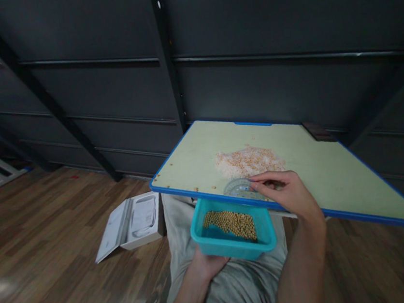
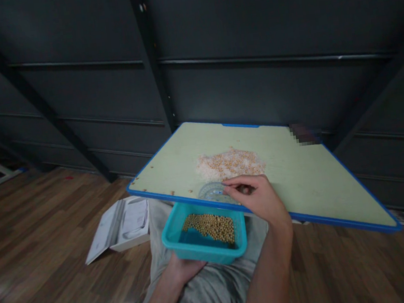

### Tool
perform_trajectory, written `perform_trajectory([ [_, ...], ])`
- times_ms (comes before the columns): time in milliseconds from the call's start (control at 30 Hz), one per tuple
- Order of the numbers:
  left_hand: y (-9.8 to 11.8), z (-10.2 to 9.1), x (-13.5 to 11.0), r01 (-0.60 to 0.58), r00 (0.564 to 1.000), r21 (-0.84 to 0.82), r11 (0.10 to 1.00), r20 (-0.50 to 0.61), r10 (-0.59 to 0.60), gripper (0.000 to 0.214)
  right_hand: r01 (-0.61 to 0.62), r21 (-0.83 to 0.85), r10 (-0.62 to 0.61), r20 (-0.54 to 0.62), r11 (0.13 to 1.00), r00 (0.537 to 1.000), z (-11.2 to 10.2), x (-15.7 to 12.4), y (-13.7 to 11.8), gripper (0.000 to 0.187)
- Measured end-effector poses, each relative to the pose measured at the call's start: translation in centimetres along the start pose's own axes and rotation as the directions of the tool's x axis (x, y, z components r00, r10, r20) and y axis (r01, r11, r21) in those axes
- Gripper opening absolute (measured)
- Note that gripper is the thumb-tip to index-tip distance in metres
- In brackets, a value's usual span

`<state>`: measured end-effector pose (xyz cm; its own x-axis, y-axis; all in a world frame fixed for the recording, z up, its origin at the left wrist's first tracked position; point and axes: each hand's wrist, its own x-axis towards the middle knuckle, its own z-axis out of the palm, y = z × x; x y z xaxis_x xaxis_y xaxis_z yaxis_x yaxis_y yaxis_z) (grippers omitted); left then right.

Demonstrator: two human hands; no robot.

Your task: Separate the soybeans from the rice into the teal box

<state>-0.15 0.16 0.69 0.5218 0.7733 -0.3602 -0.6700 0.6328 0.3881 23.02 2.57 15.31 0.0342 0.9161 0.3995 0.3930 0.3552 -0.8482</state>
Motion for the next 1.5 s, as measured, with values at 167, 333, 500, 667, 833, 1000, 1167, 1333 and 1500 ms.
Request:
perform_trajectory([
  [167, 0.0, -0.3, -0.1, -0.011, 0.999, 0.006, 1.0, -0.035, 0.011, 0.051, 0.047, -0.064, -0.056, -0.149, 0.997, 0.987, -0.3, 0.0, 0.2, 0.012],
  [333, 0.1, 0.0, -0.1, -0.01, 1.0, -0.008, 1.0, -0.008, 0.01, 0.049, -0.01, -0.073, 0.001, -0.117, 0.997, 0.993, -0.4, 0.0, 0.5, 0.01],
  [500, 0.1, 0.3, -0.1, -0.004, 1.0, 0.035, 0.999, 0.005, 0.004, 0.051, -0.003, -0.047, 0.002, -0.03, 0.999, 1.0, -0.3, -0.2, 0.2, 0.009],
  [667, 0.2, 0.6, -0.1, -0.033, 0.999, 0.009, 0.999, -0.003, 0.033, 0.049, 0.017, -0.071, -0.024, -0.098, 0.997, 0.995, 0.6, 0.2, -0.1, 0.014],
  [833, 0.5, 0.7, 0.0, -0.068, 0.997, -0.092, 0.993, 0.033, 0.071, 0.046, 0.033, -0.11, -0.04, -0.058, 0.993, 0.998, 3.2, 1.2, -0.9, 0.015],
  [1000, 1.0, 0.9, -0.6, -0.083, 0.996, -0.07, 0.994, -0.029, 0.081, 0.056, 0.059, -0.118, -0.057, 0.017, 0.991, 0.998, 6.0, 2.1, -1.2, 0.015],
  [1167, 3.0, 0.9, -1.8, -0.059, 0.996, -0.06, 0.996, -0.069, 0.054, 0.056, 0.097, -0.122, -0.086, 0.095, 0.988, 0.992, 7.8, 2.5, -1.9, 0.015],
  [1333, 5.1, 0.6, -3.3, -0.024, 0.998, -0.102, 0.995, -0.056, 0.019, 0.058, 0.134, -0.104, -0.116, 0.163, 0.985, 0.98, 8.6, 3.0, -2.8, 0.013],
  [1500, 6.5, -1.3, -4.5, -0.054, 0.997, -0.09, 0.995, -0.056, 0.049, 0.06, 0.134, -0.159, -0.116, 0.116, 0.978, 0.986, 9.7, 6.5, -3.1, 0.012],
])
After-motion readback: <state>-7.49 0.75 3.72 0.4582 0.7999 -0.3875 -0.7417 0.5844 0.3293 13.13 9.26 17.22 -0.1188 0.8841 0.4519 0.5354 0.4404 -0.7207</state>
